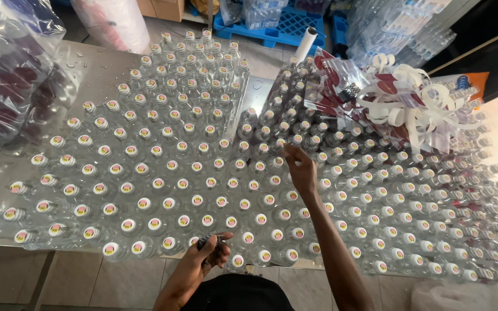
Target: The person applies small circular labels to the caps of numerous clear plastic bottles arranged on a metal table. The person uses their right hand to pick up labels from a stack held in the left hand and places them onto the bottle tops.
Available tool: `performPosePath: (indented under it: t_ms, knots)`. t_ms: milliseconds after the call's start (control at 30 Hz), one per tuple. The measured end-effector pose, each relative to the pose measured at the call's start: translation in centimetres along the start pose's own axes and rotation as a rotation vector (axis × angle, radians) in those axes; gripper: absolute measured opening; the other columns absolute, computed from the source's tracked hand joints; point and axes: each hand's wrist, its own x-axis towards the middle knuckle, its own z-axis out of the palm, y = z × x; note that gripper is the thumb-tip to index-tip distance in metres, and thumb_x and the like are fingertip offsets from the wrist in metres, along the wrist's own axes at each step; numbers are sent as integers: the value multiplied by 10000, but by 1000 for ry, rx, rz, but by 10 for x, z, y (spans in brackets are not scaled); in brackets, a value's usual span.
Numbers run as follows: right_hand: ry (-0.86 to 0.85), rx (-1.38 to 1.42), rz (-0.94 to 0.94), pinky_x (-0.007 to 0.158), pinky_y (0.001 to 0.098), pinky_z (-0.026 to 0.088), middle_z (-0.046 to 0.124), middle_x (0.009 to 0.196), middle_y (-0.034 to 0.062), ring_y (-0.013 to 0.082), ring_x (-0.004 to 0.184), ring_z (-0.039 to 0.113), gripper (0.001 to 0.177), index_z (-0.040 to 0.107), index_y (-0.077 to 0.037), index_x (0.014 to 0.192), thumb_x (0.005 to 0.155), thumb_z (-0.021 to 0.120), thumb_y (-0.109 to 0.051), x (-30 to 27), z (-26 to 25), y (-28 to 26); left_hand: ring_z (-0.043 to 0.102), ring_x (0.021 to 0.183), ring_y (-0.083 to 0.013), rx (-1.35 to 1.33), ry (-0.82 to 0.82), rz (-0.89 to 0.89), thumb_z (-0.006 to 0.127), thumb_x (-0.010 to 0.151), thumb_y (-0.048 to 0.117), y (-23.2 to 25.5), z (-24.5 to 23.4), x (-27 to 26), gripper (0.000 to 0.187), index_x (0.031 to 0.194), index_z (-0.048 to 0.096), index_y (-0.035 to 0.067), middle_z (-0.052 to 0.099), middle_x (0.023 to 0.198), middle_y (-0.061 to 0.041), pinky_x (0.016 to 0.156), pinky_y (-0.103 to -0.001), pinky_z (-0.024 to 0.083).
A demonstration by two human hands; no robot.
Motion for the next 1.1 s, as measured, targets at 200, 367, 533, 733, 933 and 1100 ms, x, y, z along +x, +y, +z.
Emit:
performPosePath:
  t_ms: [200,367,533,733,933,1100]
  knots:
    - [-133,-158,-25,776,370,578,826,1174,19,206,945,755,215,799,-191,1228,1073,674,-274,2,11,31,613,855,-253,12,18,41,544,1078,386,7,4,-6,602,1473,701,-41,694,979,-150,779,-419,481]
    - [-266,-244,-68,877,445,576,814,1233,54,264,1088,766,319,758,-159,1201,1021,739,-420,-2,-13,6,602,854,-261,-24,29,48,556,1068,392,1,-3,-1,614,1474,701,-46,680,980,-158,772,-437,463]
    - [-283,-329,-152,726,479,511,801,1052,75,300,885,728,225,672,-145,1085,1016,782,-328,0,-8,4,603,860,-261,-8,40,7,542,1084,383,9,13,-3,610,1477,695,-58,681,973,-156,789,-431,469]
    - [-426,-442,-12,746,553,527,792,1175,174,414,1020,749,381,562,-189,1370,1028,695,-293,-9,-15,-8,621,879,-235,21,-9,59,555,1064,411,9,15,6,626,1479,705,-34,707,1012,-134,792,-397,491]
    - [-500,-43,-125,854,352,615,819,1239,-1,167,1121,780,318,775,-181,1202,919,847,-307,-78,-27,-118,614,869,-215,-35,-95,84,520,1113,376,5,23,13,566,1454,691,-42,679,1011,-118,816,-367,531]
    - [-817,190,-173,771,309,539,715,895,-19,131,839,703,179,821,-162,1055,896,874,-102,-123,-12,-132,693,869,-181,61,-221,124,666,1036,461,-2,28,13,520,1197,724,-30,752,1039,-128,840,-292,562]
